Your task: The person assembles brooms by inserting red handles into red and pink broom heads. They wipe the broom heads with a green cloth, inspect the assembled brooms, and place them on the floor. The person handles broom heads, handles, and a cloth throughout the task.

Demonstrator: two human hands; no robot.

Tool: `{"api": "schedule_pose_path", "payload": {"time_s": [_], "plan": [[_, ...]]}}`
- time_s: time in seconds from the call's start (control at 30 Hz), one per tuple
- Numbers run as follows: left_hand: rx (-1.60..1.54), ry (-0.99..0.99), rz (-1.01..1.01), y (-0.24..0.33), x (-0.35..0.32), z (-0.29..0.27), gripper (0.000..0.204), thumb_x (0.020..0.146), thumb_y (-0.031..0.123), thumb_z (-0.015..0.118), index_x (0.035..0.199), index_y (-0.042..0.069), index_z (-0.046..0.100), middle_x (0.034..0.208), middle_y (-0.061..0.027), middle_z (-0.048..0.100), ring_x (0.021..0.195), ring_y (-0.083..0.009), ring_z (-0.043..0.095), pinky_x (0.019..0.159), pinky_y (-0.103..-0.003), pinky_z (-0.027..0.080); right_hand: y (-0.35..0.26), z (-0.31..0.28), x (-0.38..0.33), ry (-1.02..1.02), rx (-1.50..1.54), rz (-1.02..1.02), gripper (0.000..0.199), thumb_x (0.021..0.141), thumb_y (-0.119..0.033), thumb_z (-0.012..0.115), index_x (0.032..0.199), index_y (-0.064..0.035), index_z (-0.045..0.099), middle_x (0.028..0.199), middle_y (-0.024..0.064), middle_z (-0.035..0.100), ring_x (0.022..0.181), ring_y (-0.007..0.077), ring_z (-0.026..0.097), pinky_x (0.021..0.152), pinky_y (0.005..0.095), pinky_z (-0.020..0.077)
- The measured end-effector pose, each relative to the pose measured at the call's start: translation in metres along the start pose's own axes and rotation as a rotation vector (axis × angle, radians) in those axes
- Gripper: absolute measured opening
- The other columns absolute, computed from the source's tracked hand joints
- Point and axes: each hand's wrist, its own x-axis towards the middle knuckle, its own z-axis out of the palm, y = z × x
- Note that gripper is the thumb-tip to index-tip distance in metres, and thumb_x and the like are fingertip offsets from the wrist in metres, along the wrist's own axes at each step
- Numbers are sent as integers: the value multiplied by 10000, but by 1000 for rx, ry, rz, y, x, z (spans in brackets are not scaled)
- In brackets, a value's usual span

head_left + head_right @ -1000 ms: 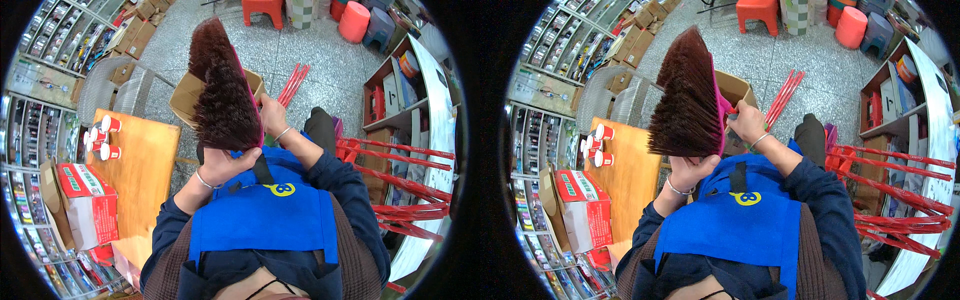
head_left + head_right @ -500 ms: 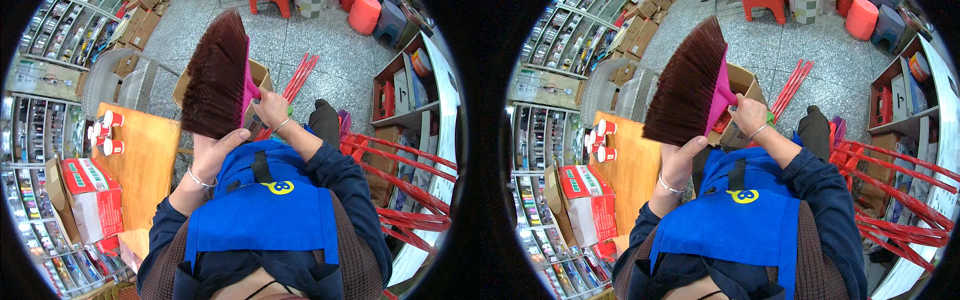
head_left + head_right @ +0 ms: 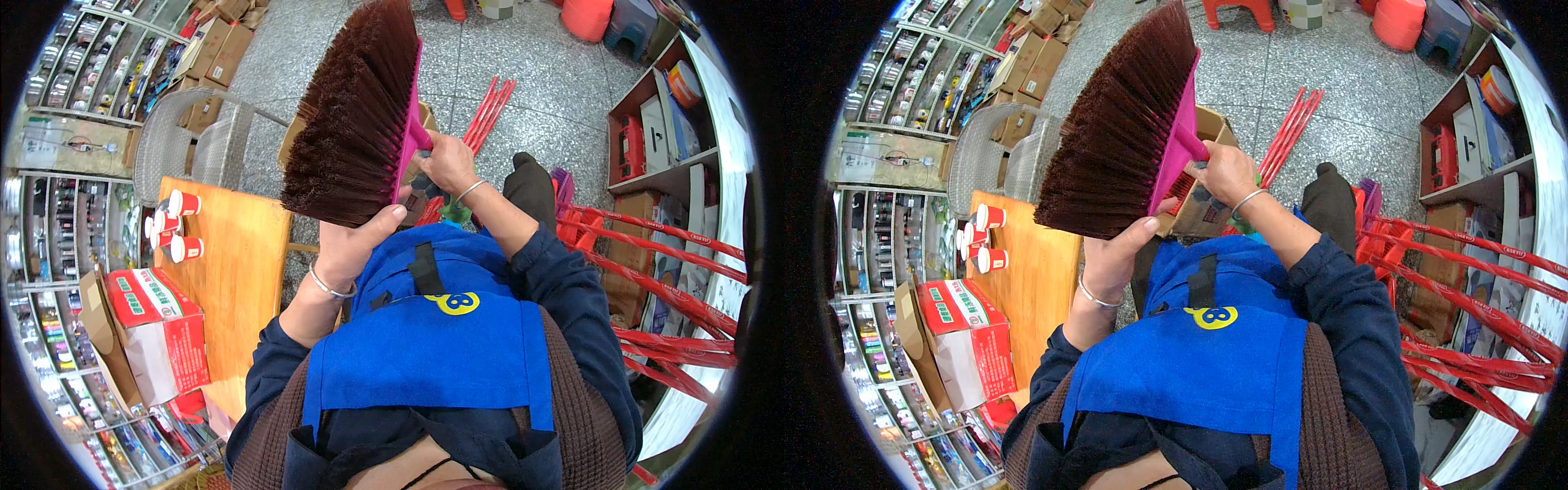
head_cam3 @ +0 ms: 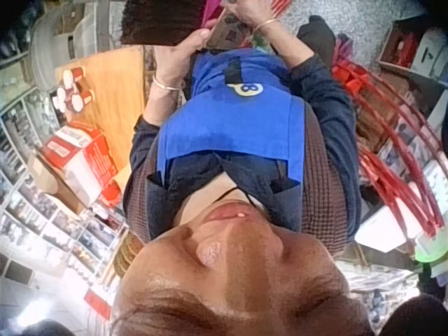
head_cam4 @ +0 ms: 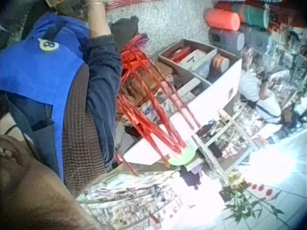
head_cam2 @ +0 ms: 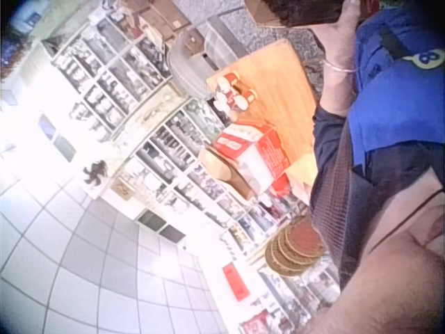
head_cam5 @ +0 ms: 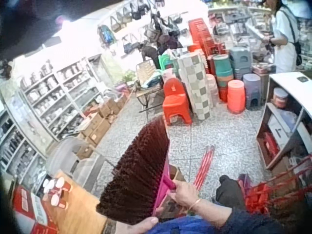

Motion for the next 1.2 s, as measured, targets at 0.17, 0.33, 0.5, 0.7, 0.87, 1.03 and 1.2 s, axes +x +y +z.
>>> {"api": "schedule_pose_path", "payload": {"time_s": [0.17,0.33,0.5,0.7,0.87,1.03,1.2], "plan": [[44,-22,29,-1,-6,1,334,750,25,654,1066,-44,573,1001,-115,633,929,-168,597,828,-297,473,-1,1,-2,-31,-1,-27,294,741,-390,638,933,-167,641,727,139,631,735,338,614,664,458,483],[36,-19,32,2,-12,-1,349,730,67,631,1050,-66,587,1028,-145,631,972,-213,590,903,-341,435,4,-1,0,-115,123,-62,265,740,-347,631,928,-162,652,736,152,630,730,345,609,674,446,477],[112,-89,22,0,-7,-12,481,695,203,668,1077,-71,568,1026,-166,629,984,-245,587,917,-367,420,15,-8,7,-275,288,-85,259,739,-331,625,903,-133,652,734,157,627,728,335,609,672,416,465],[48,-244,67,-17,6,-41,646,665,289,711,1153,-79,503,1048,-199,610,1009,-298,580,912,-400,424,29,-11,9,-394,551,-156,171,751,-200,651,846,-61,616,612,82,534,595,136,514,607,310,433],[-124,-311,159,-47,28,-79,822,651,454,755,1191,-85,448,1100,-216,569,965,-337,595,861,-460,468,33,-13,8,-506,524,-87,203,752,-211,665,840,-39,604,623,83,532,607,134,514,603,313,433],[-247,-69,132,-69,52,-89,823,595,41,779,1312,29,375,1310,-97,434,1213,-249,411,1029,-392,324,39,-17,3,-302,274,-57,240,769,-222,687,865,-6,642,723,51,630,713,90,576,660,303,473],[-328,-40,32,-45,68,-66,630,662,-43,717,1230,36,457,1185,-61,521,1082,-197,504,946,-336,414,43,-19,11,-165,177,36,412,759,-427,637,971,-74,653,778,184,643,780,324,631,706,400,478]]}}
